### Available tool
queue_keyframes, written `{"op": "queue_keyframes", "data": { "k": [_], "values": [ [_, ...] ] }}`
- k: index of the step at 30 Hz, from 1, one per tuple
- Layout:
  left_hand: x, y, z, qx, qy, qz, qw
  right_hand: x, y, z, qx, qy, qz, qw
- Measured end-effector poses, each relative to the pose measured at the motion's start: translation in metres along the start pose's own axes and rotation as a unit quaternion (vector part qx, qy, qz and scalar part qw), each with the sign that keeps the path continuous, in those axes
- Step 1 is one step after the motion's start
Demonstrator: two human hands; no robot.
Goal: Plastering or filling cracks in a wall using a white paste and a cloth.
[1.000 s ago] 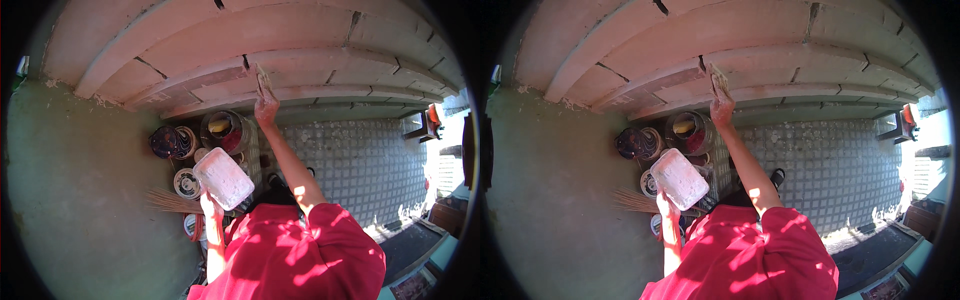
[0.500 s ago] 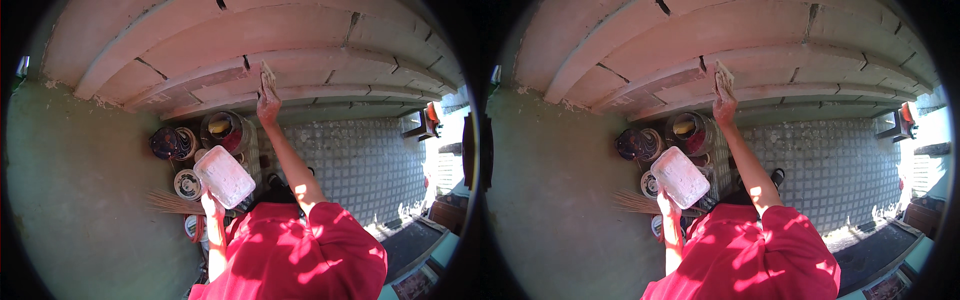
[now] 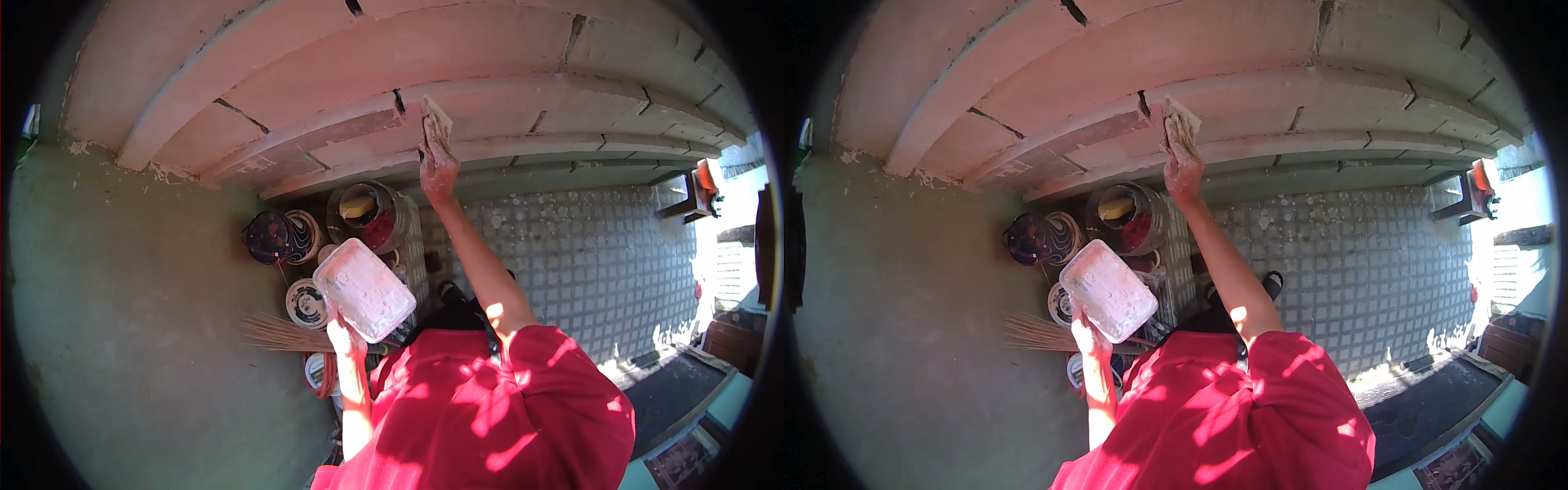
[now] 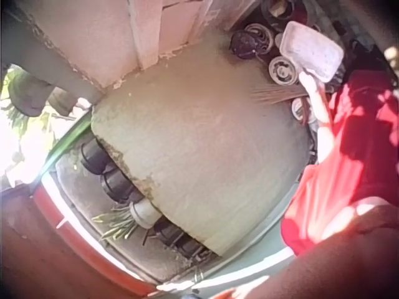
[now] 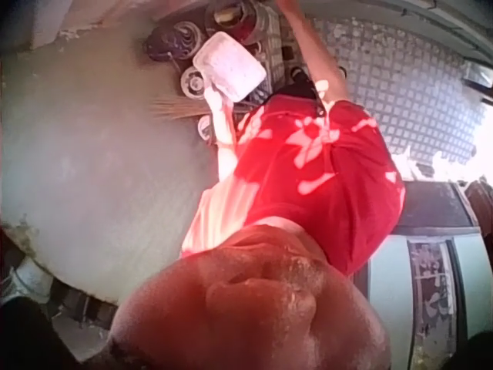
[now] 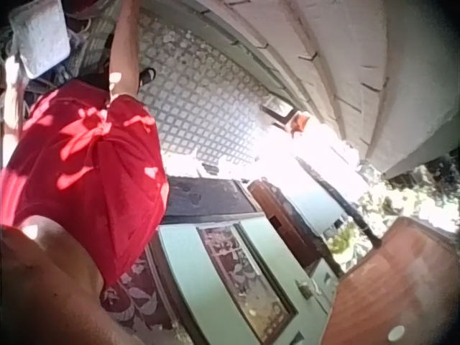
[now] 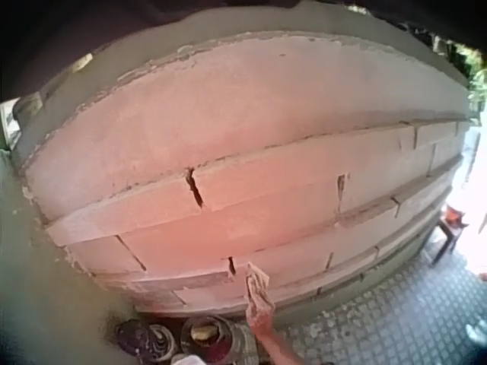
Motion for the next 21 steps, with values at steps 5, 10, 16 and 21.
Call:
{"op": "queue_keyframes", "data": {
  "k": [5,10,16,21],
  "values": [
    [0.005,0.005,0.009,-0.009,-0.021,0.025,0.999,0.006,0.035,0.030,-0.065,-0.009,-0.057,0.996],
    [0.010,-0.007,0.002,-0.001,0.013,0.003,1.000,-0.016,0.021,0.034,-0.118,-0.005,-0.072,0.990],
    [0.009,-0.007,-0.002,-0.003,0.009,-0.012,1.000,-0.002,0.010,-0.003,0.006,-0.047,0.001,0.999],
    [0.014,-0.010,-0.001,-0.007,0.007,-0.013,1.000,-0.018,0.064,0.012,-0.152,-0.306,0.131,0.931]
  ]
}}
Point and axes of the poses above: each hand's wrist, its own z-axis towards the middle knuckle, its own y-axis out of the back of the hand, x = y × z, the point moved 3 cm from there along z, towards the middle knuckle, and after that the axes turned 13 degrees about -x, right-handed, at the moved point
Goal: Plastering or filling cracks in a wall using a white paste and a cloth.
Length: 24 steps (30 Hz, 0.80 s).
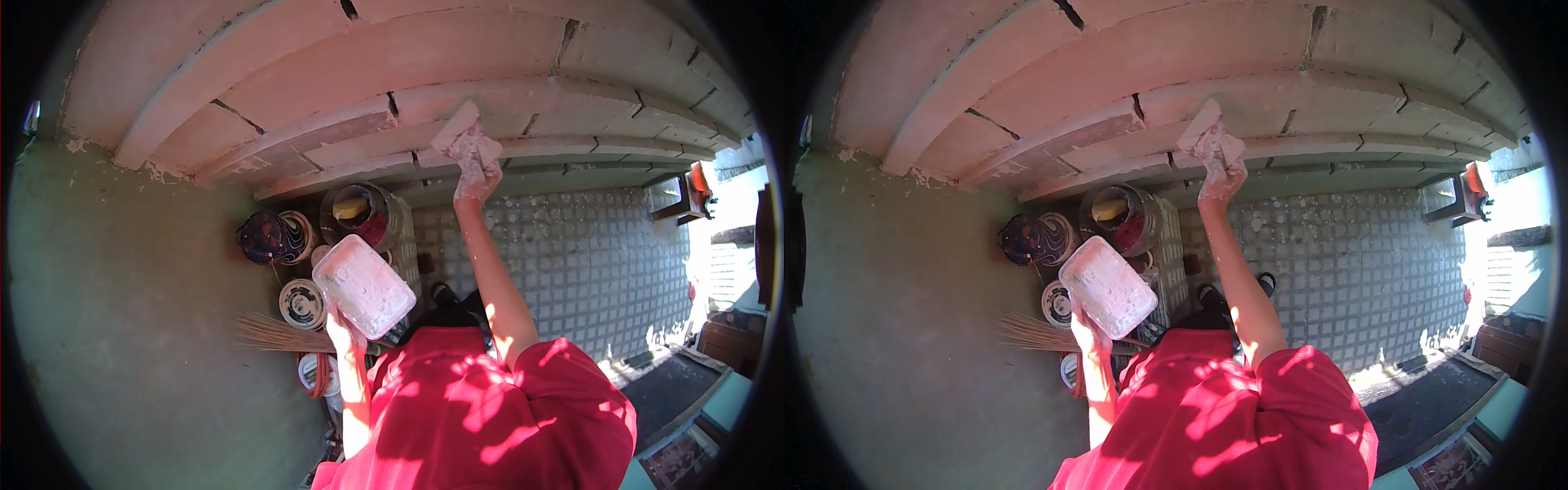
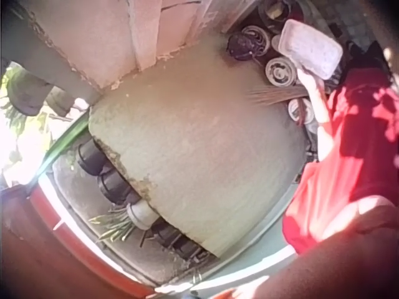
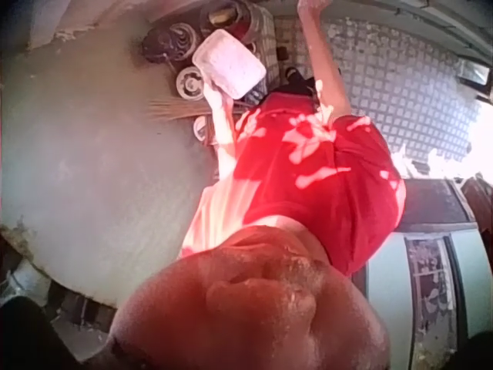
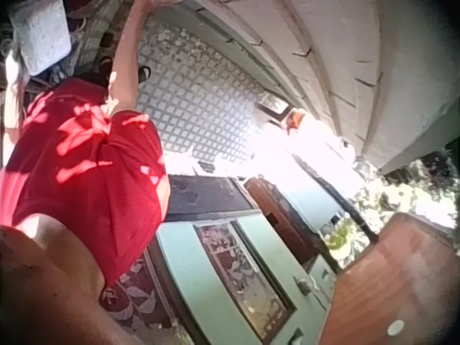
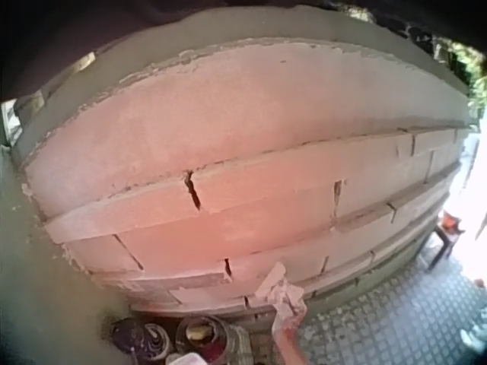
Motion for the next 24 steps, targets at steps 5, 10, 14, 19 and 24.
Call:
{"op": "queue_keyframes", "data": {
  "k": [5,10,14,19,24],
  "values": [
    [-0.002,-0.005,-0.004,0.019,-0.006,-0.008,1.000,-0.003,0.020,0.026,-0.195,-0.201,0.190,0.941],
    [-0.001,-0.015,-0.001,0.027,-0.002,-0.022,0.999,0.021,0.024,0.041,-0.184,-0.035,0.074,0.979],
    [-0.004,-0.016,-0.003,0.015,-0.002,-0.018,1.000,0.034,-0.004,0.037,-0.171,0.082,-0.137,0.972],
    [0.000,-0.013,0.001,0.029,0.005,-0.008,1.000,-0.007,-0.053,0.040,-0.164,0.323,-0.230,0.903],
    [-0.007,0.003,-0.001,0.000,0.006,-0.022,1.000,-0.029,-0.073,0.025,-0.179,0.275,-0.232,0.916]
  ]
}}
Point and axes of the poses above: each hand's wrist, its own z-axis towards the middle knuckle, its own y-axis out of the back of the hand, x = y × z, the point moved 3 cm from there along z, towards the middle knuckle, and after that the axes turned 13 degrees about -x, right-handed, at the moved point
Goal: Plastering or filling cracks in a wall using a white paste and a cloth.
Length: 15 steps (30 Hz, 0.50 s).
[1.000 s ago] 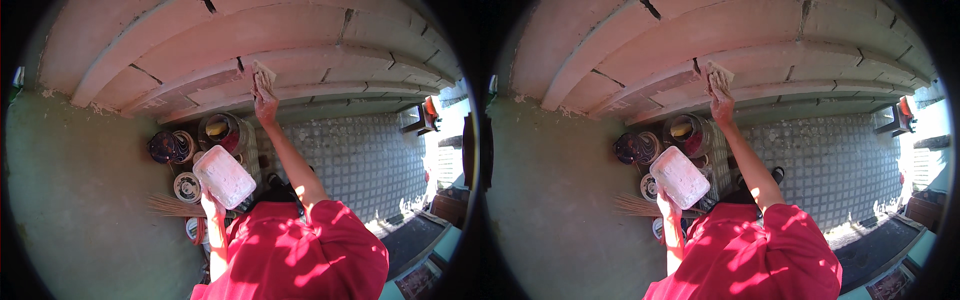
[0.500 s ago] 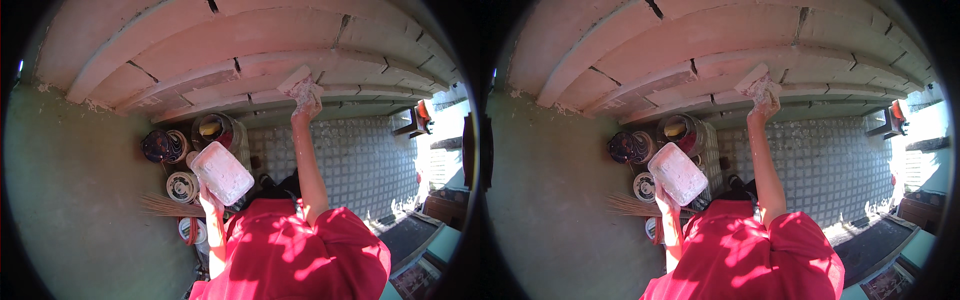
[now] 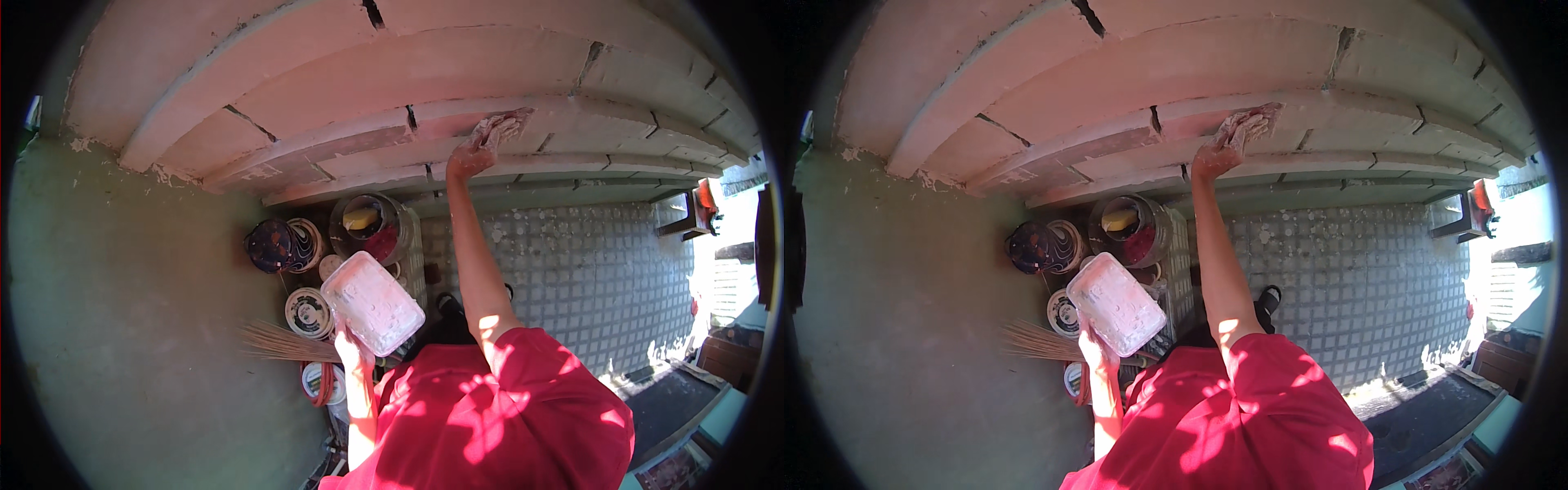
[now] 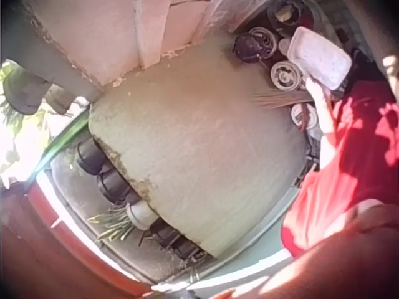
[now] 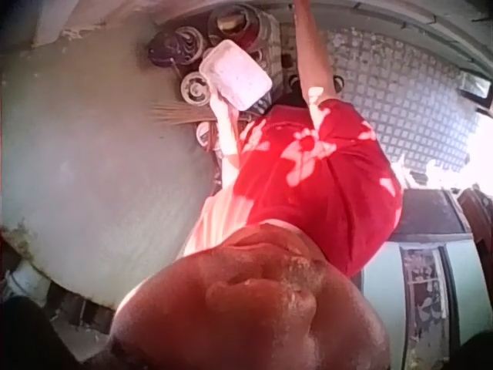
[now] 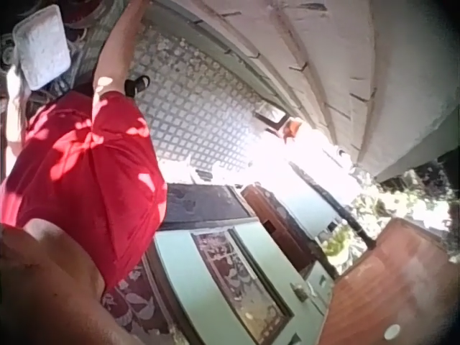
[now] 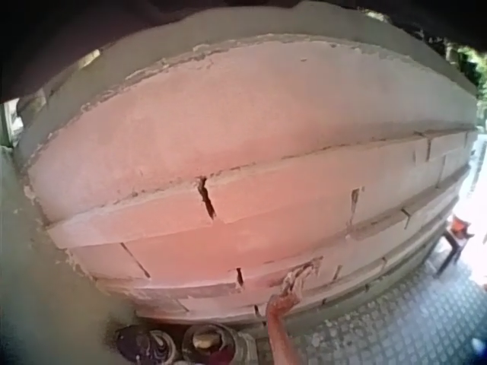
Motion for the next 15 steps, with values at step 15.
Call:
{"op": "queue_keyframes", "data": {
  "k": [15],
  "values": [
    [-0.003,0.002,0.007,-0.011,-0.012,0.038,0.999,0.031,0.069,-0.048,0.250,-0.090,0.088,0.960]
  ]
}}
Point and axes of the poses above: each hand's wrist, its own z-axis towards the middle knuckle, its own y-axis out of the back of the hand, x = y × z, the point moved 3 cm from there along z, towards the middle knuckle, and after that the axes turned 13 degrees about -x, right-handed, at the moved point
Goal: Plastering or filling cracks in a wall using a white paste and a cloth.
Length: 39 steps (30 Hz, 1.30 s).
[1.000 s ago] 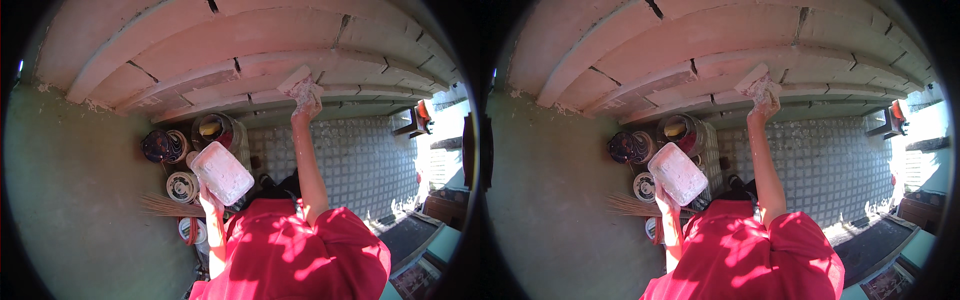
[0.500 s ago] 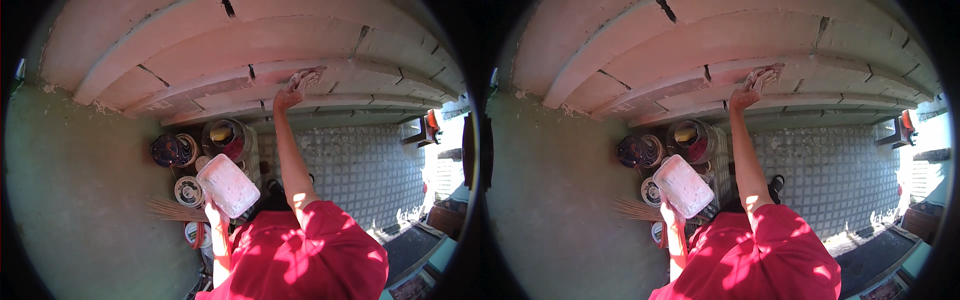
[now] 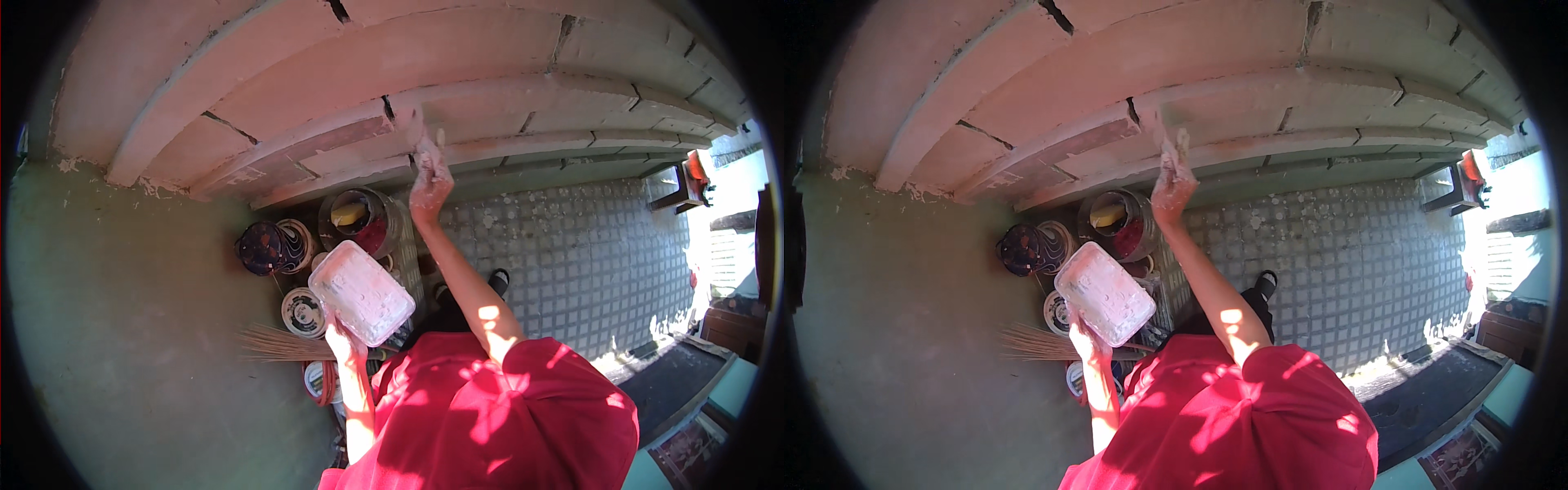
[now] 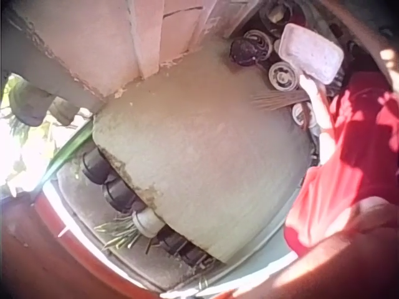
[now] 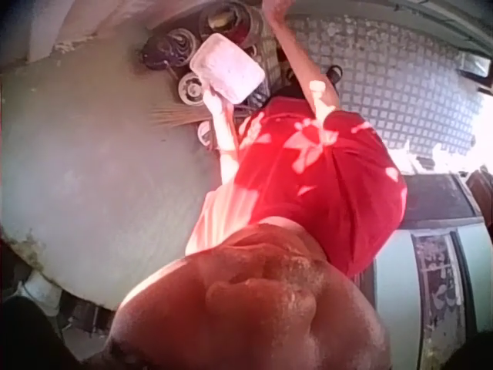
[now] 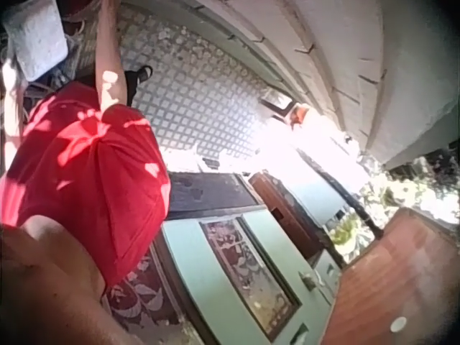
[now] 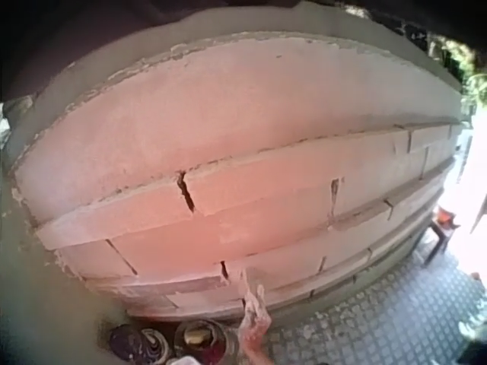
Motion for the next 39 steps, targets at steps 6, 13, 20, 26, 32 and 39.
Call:
{"op": "queue_keyframes", "data": {
  "k": [6,13,20,26,32,39],
  "values": [
    [0.006,0.008,0.000,0.031,0.003,-0.002,1.000,-0.008,0.056,0.115,-0.267,0.114,-0.102,0.951],
    [0.005,-0.007,-0.007,0.015,0.025,-0.028,0.999,-0.058,0.026,0.116,-0.123,0.125,-0.132,0.976],
    [0.009,-0.033,-0.005,0.084,0.003,-0.019,0.996,-0.028,0.011,0.032,0.080,0.101,-0.012,0.992],
    [0.013,-0.034,-0.009,0.089,0.020,-0.051,0.995,0.023,0.068,0.061,0.089,0.267,-0.091,0.955],
    [0.017,-0.036,-0.016,0.100,0.031,-0.049,0.993,0.022,0.041,0.121,0.198,0.362,-0.233,0.881],
    [0.020,-0.036,-0.009,0.100,0.032,-0.050,0.993,0.005,0.032,0.119,0.194,0.373,-0.307,0.854]
  ]
}}
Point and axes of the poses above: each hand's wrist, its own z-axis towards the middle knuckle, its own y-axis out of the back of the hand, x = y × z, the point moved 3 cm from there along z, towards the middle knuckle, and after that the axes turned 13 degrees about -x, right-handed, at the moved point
